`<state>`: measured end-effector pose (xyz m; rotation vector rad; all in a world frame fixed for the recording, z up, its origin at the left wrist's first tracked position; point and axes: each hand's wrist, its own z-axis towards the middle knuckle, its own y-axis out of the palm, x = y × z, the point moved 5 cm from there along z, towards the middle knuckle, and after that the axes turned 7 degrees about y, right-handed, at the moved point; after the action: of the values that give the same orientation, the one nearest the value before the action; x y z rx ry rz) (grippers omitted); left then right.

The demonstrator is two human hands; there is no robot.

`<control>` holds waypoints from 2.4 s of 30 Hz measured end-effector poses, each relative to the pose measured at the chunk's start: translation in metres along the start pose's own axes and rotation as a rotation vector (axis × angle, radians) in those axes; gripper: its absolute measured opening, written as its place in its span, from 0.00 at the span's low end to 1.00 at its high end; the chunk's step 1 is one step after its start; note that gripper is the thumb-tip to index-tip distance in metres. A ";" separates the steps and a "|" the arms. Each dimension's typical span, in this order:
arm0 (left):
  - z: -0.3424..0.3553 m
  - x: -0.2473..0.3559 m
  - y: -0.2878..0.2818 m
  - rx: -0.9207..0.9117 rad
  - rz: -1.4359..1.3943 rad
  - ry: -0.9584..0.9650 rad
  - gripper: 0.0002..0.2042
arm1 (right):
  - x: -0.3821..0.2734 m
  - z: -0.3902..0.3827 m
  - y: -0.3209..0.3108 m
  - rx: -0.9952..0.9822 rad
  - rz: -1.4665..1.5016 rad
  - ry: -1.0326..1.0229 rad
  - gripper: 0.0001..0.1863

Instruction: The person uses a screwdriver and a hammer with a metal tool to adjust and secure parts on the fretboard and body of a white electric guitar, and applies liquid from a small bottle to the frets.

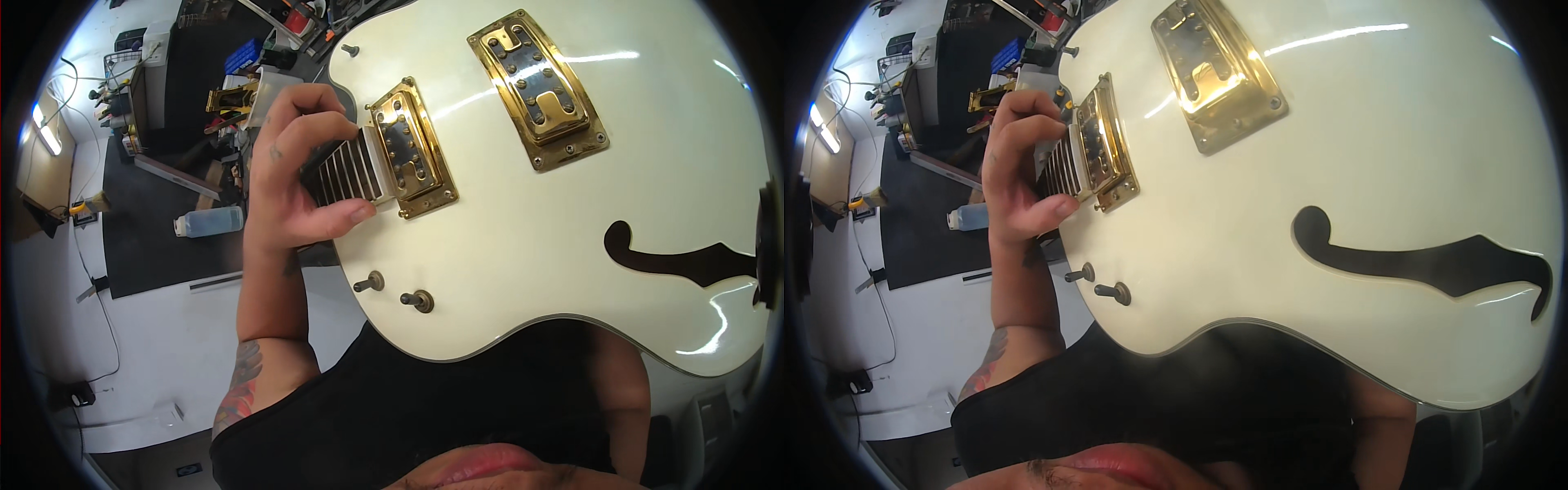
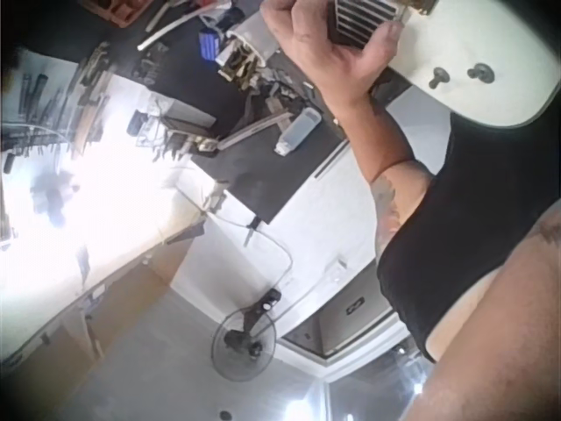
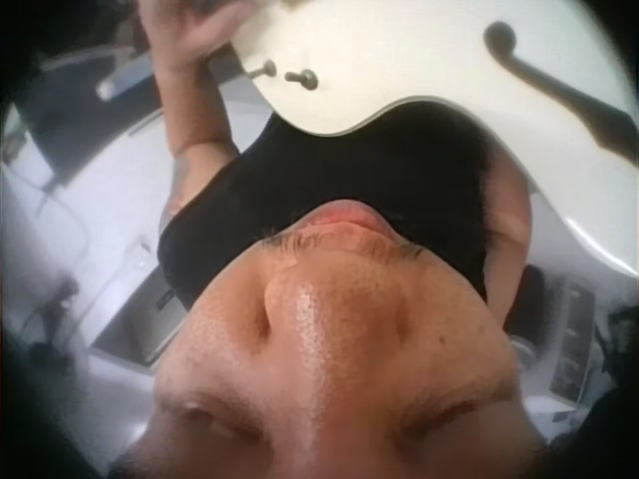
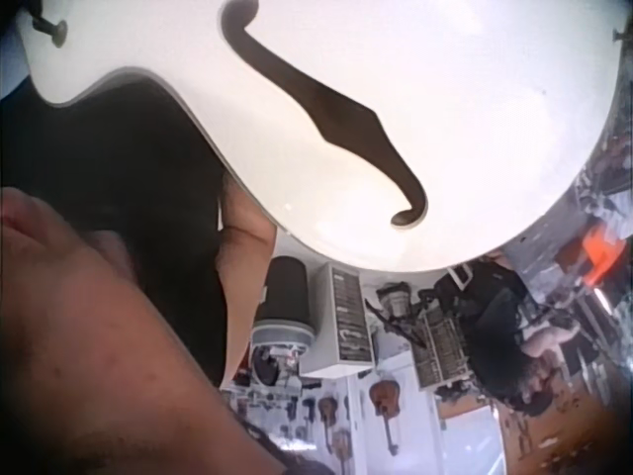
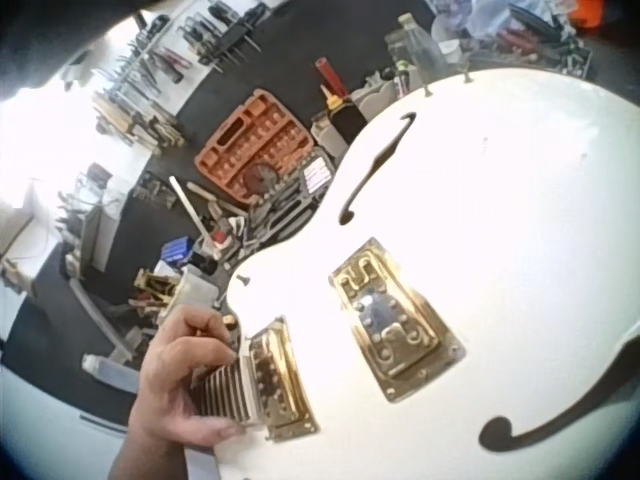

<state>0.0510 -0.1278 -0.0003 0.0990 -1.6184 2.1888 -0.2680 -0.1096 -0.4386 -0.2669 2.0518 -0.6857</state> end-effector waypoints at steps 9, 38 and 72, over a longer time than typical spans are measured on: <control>-0.004 -0.004 0.006 0.014 0.008 0.090 0.33 | 0.000 0.005 0.002 -0.008 0.006 -0.003 0.15; -0.033 0.013 -0.063 0.091 -0.126 0.062 0.13 | -0.006 0.035 -0.008 0.052 -0.004 0.058 0.15; -0.131 -0.211 -0.078 -0.208 0.380 -0.414 0.17 | 0.029 0.051 -0.004 -0.023 -0.376 0.030 0.20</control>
<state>0.2960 -0.0479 -0.0352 0.2111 -2.2438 2.3690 -0.2413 -0.1441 -0.4781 -0.6708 2.0590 -0.8965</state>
